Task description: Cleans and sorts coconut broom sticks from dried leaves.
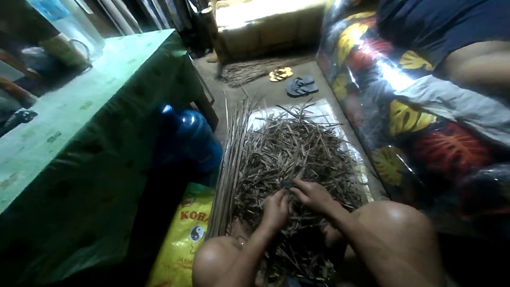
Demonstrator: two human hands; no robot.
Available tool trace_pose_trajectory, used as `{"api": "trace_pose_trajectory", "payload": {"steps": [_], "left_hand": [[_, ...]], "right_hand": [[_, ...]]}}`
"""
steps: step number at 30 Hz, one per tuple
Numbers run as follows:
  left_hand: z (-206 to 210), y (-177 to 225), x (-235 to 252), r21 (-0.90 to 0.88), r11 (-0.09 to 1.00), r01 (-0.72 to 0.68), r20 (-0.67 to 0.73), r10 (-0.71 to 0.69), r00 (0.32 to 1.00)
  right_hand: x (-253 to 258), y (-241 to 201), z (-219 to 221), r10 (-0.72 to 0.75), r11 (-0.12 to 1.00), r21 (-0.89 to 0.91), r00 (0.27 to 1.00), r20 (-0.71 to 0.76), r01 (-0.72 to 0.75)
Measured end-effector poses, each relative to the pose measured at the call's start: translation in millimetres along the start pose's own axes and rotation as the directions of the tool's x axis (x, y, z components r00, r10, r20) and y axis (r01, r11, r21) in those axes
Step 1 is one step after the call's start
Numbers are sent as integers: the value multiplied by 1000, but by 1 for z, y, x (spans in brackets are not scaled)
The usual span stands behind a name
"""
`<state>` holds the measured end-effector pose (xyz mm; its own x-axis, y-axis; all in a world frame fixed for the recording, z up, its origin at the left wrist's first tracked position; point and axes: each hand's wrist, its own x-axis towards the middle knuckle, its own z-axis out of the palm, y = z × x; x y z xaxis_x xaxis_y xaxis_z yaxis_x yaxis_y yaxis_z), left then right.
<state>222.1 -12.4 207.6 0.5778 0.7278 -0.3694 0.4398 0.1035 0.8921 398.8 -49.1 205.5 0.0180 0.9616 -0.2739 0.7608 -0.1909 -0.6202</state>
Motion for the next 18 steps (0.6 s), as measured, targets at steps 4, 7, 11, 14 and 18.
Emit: {"api": "trace_pose_trajectory", "payload": {"steps": [4, 7, 11, 14, 18], "left_hand": [[-1, 0, 0, -61, 998, 5, 21, -3, 1000], [0, 1, 1, -54, 999, -7, 12, 8, 1000], [0, 5, -1, 9, 1000, 0, 32, 0, 999], [1, 7, -8, 54, 998, -19, 62, 16, 998], [3, 9, -14, 71, 997, -34, 74, 29, 997]], "right_hand": [[0, 2, -2, -13, 998, -54, 999, -36, 11], [0, 5, -2, -10, 997, -79, 995, -103, 2], [5, 12, -11, 63, 998, -14, 991, -120, -65], [15, 29, -20, 138, 982, 152, 981, -138, -116], [25, 46, -19, 176, 936, 336, 963, -202, -101]]}}
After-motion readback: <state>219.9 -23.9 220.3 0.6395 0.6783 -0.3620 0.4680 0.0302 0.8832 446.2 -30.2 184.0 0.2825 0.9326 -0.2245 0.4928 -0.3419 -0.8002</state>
